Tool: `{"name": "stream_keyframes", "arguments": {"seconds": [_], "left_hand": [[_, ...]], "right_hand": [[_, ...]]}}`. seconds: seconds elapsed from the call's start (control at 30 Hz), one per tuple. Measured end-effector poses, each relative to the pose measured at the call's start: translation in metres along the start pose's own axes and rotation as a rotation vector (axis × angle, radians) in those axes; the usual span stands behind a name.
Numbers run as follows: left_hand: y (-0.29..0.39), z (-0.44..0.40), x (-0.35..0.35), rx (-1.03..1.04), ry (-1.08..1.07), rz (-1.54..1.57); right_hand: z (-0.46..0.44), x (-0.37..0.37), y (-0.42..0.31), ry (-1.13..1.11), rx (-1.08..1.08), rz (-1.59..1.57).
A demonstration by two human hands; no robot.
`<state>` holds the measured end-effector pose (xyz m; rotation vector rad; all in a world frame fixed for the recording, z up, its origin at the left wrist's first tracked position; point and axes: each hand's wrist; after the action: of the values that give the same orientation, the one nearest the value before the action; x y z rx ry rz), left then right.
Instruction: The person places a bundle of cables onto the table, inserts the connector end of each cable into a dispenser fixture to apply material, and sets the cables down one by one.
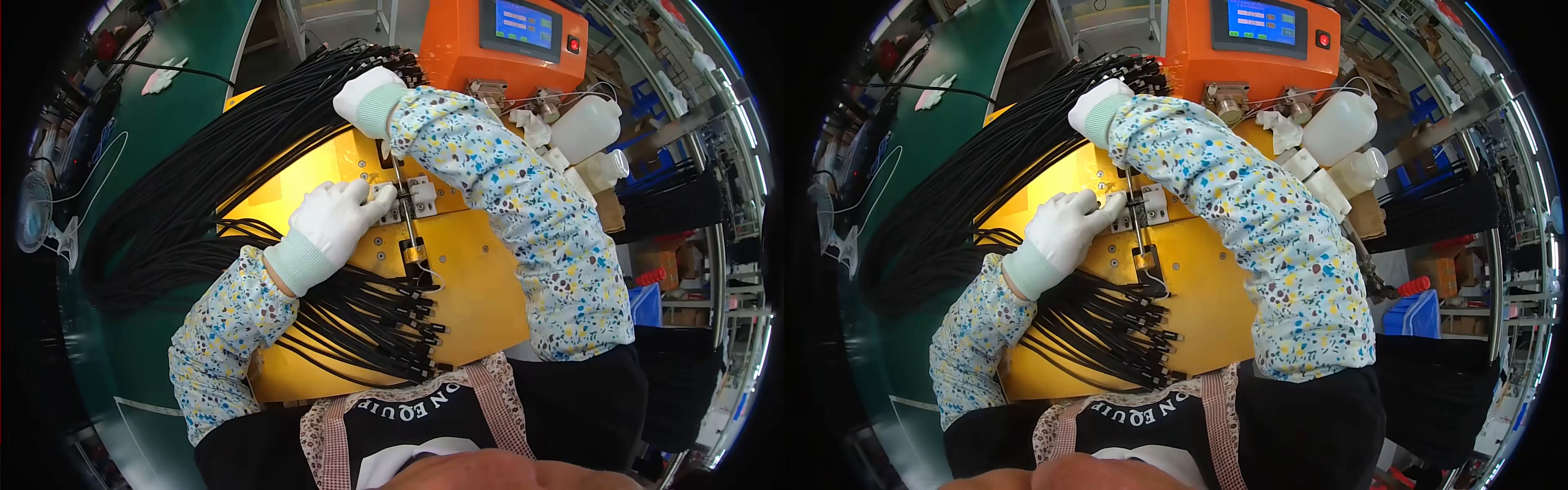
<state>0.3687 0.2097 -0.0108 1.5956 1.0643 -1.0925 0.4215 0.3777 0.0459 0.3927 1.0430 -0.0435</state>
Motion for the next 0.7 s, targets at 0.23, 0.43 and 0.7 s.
{"name": "stream_keyframes", "arguments": {"seconds": [0.23, 0.43, 0.7], "left_hand": [[0.0, 0.001, 0.001, 0.01, 0.022, -0.005], [-0.002, -0.002, 0.012, 0.008, 0.142, 0.038], [-0.008, -0.005, 0.011, 0.074, 0.315, 0.179]], "right_hand": [[-0.006, 0.009, 0.011, 0.023, -0.066, -0.032], [-0.008, 0.013, 0.015, 0.038, -0.046, -0.035], [0.034, -0.006, 0.019, 0.46, -0.005, 0.055]]}}
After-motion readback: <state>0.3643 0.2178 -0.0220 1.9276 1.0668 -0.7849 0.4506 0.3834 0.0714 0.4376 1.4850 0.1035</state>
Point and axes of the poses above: each hand's wrist, its own z-axis away from the middle knuckle, its own x-axis out of the palm, y = z × x, and after that the axes turned 10 degrees about -x, right-handed
